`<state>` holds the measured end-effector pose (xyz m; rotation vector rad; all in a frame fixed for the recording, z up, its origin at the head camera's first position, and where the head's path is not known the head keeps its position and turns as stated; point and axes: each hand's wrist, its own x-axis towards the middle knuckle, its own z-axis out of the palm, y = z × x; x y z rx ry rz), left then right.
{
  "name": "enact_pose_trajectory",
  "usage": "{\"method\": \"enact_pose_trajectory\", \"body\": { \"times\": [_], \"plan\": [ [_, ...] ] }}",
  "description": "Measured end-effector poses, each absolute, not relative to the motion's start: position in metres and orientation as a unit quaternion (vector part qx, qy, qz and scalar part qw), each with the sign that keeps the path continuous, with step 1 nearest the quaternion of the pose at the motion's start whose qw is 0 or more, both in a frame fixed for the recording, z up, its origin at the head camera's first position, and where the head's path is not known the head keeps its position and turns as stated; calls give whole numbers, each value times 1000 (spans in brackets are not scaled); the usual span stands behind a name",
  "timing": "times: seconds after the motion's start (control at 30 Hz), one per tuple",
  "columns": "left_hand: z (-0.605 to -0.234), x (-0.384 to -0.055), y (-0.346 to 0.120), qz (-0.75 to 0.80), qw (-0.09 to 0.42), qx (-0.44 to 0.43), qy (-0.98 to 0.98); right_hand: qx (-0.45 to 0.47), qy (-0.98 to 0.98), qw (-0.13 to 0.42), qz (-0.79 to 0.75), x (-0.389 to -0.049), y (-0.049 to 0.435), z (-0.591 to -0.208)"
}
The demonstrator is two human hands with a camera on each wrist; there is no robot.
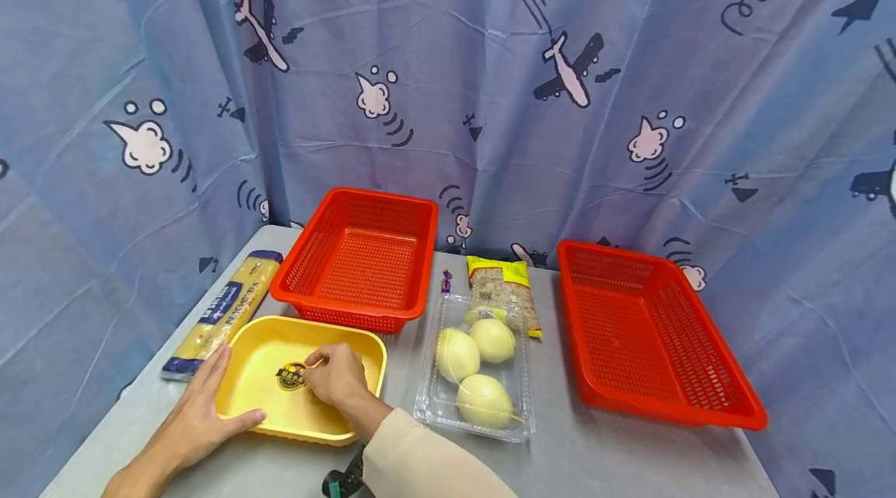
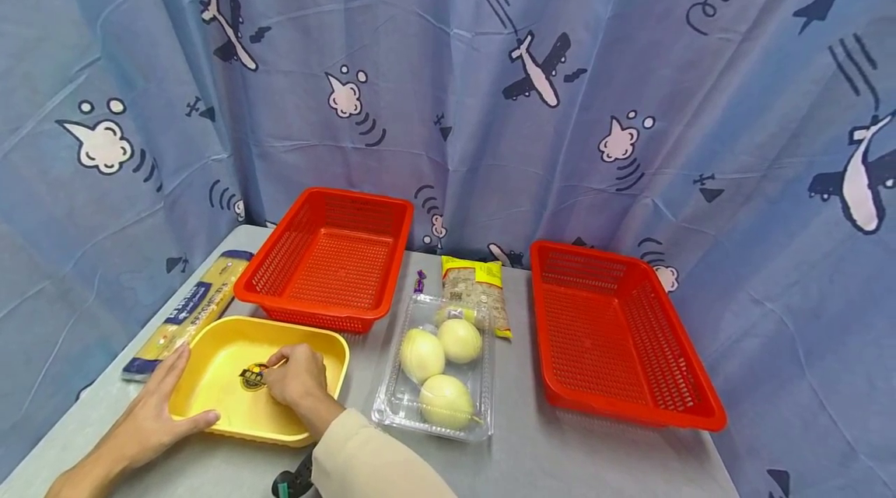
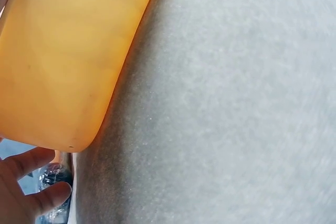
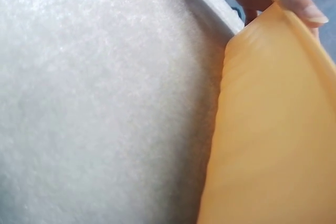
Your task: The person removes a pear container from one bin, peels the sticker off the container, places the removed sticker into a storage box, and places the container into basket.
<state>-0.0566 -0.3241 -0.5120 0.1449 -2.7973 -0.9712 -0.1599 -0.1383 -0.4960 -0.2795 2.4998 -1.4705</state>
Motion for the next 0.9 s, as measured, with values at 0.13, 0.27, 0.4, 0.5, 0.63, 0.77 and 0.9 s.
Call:
{"method": "enact_pose_trajectory", "body": {
  "times": [0.13,0.27,0.4,0.5,0.63,0.77,0.9],
  "plan": [
    [-512,-57,-324,-323,84,53,-941,-100,827,118,-540,-158,-136,-491],
    [-511,-57,-324,-315,61,67,-945,-117,819,109,-551,-156,-131,-481],
    [-511,-58,-324,-310,52,72,-947,-134,806,113,-566,-156,-126,-468],
    [-511,-57,-325,-308,53,71,-947,-152,800,109,-570,-156,-123,-456],
    [-511,-57,-325,-307,55,69,-948,-181,795,95,-571,-155,-117,-441],
    [-511,-57,-325,-305,50,72,-948,-210,785,81,-577,-154,-110,-427],
    [-511,-57,-325,-309,50,72,-947,-237,772,69,-586,-152,-103,-413]
  ]
}}
